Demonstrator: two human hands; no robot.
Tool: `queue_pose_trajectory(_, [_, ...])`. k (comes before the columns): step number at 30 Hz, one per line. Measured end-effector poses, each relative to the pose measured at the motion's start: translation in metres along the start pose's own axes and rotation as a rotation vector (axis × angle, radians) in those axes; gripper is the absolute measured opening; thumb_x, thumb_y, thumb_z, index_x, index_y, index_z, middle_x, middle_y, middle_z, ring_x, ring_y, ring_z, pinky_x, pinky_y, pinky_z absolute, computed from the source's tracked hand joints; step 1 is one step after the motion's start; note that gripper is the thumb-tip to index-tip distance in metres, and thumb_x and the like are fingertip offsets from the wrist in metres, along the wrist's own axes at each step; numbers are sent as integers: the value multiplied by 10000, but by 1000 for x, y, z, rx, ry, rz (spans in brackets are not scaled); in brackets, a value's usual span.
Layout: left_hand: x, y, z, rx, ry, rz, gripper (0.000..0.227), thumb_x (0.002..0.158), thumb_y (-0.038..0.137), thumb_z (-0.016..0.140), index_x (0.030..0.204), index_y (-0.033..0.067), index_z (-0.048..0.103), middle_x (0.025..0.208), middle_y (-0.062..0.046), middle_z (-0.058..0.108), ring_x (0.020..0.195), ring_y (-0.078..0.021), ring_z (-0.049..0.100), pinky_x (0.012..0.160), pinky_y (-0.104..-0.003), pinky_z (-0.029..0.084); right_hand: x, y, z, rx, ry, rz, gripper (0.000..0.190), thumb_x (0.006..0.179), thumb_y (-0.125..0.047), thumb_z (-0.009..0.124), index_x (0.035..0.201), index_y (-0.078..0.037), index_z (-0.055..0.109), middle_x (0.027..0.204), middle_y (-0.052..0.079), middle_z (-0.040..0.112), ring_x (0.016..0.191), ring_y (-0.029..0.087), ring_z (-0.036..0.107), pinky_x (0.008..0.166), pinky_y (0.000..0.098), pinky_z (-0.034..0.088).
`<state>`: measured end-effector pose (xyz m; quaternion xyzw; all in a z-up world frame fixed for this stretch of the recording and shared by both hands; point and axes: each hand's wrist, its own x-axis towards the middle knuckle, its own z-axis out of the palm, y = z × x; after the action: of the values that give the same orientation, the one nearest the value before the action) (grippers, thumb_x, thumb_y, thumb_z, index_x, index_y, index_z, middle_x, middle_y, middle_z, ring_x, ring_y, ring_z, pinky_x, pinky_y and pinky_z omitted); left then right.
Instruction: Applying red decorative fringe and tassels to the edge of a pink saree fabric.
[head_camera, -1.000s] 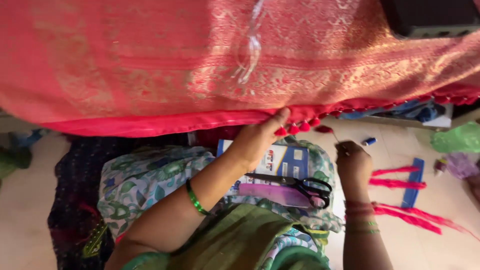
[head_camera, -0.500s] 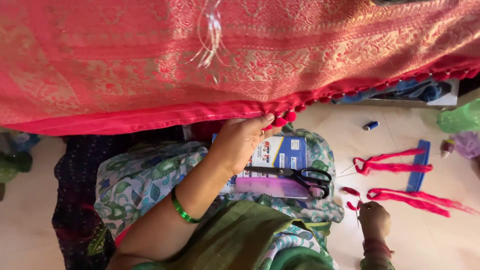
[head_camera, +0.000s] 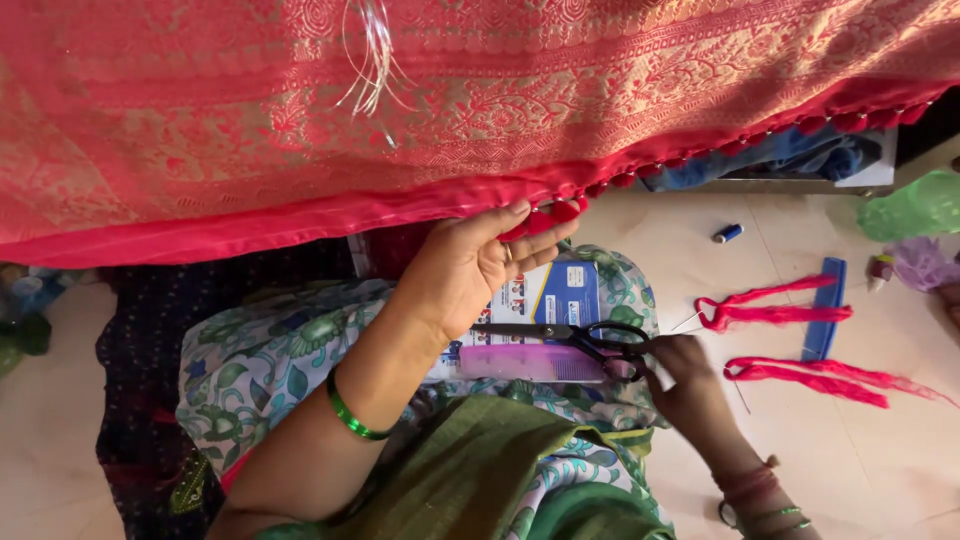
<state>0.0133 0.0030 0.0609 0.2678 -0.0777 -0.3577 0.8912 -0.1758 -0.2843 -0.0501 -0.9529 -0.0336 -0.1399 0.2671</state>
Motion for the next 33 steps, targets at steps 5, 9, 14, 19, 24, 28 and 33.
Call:
queue_pose_trajectory(5, [11,-1,13,103,196,-29,314,930,214,684,1156,-4,679,1203,-110,737,1203,-335,684,992,-413,524,7,-9,-3,-61,-307,-232,344,732,41,626,1058,-47,694,1042,121,663,1032,337,617,845,411,567])
queue_pose_trajectory(9, [18,-6,4,268,249,-28,350,959,183,692,1181,-84,645,1179,-176,739,1136,-303,739,932,-358,558,20,-24,-17,-94,-442,-178,423,708,22,638,1129,-14,638,1065,155,638,1054,365,591,816,439,553])
queue_pose_trajectory(14, [23,-7,-4,350,215,-23,371,946,163,666,1220,-86,654,1136,-181,754,1066,-266,761,856,-330,586,21,7,-5,-163,-470,-248,348,776,-44,649,1124,-36,636,1077,126,638,1042,344,594,895,444,536])
queue_pose_trajectory(19, [18,0,1,419,204,-13,357,934,140,681,1209,-86,661,1107,-180,759,1051,-276,764,866,-346,610,19,42,6,-201,-484,-80,387,761,-46,671,1140,1,606,1055,201,638,964,378,626,847,457,537])
queue_pose_trajectory(24, [16,7,5,400,208,-92,343,915,150,699,1171,-78,682,1107,-202,753,1004,-285,769,843,-376,635,32,79,-13,157,-657,29,425,743,1,695,1163,-16,634,889,123,749,721,235,749,637,380,604])
queue_pose_trajectory(28, [18,10,-2,445,175,-131,351,920,181,696,1173,-63,707,1096,-194,770,964,-261,774,850,-352,627,62,38,-74,56,-821,220,328,830,-104,734,1156,-93,706,682,62,741,542,177,685,534,339,555])
queue_pose_trajectory(33, [13,19,-1,670,179,-122,379,873,245,765,1101,-58,761,1007,-174,800,917,-228,786,849,-329,621,74,53,-139,204,-782,115,414,748,-207,848,1129,-96,732,739,2,696,591,100,630,513,310,528])
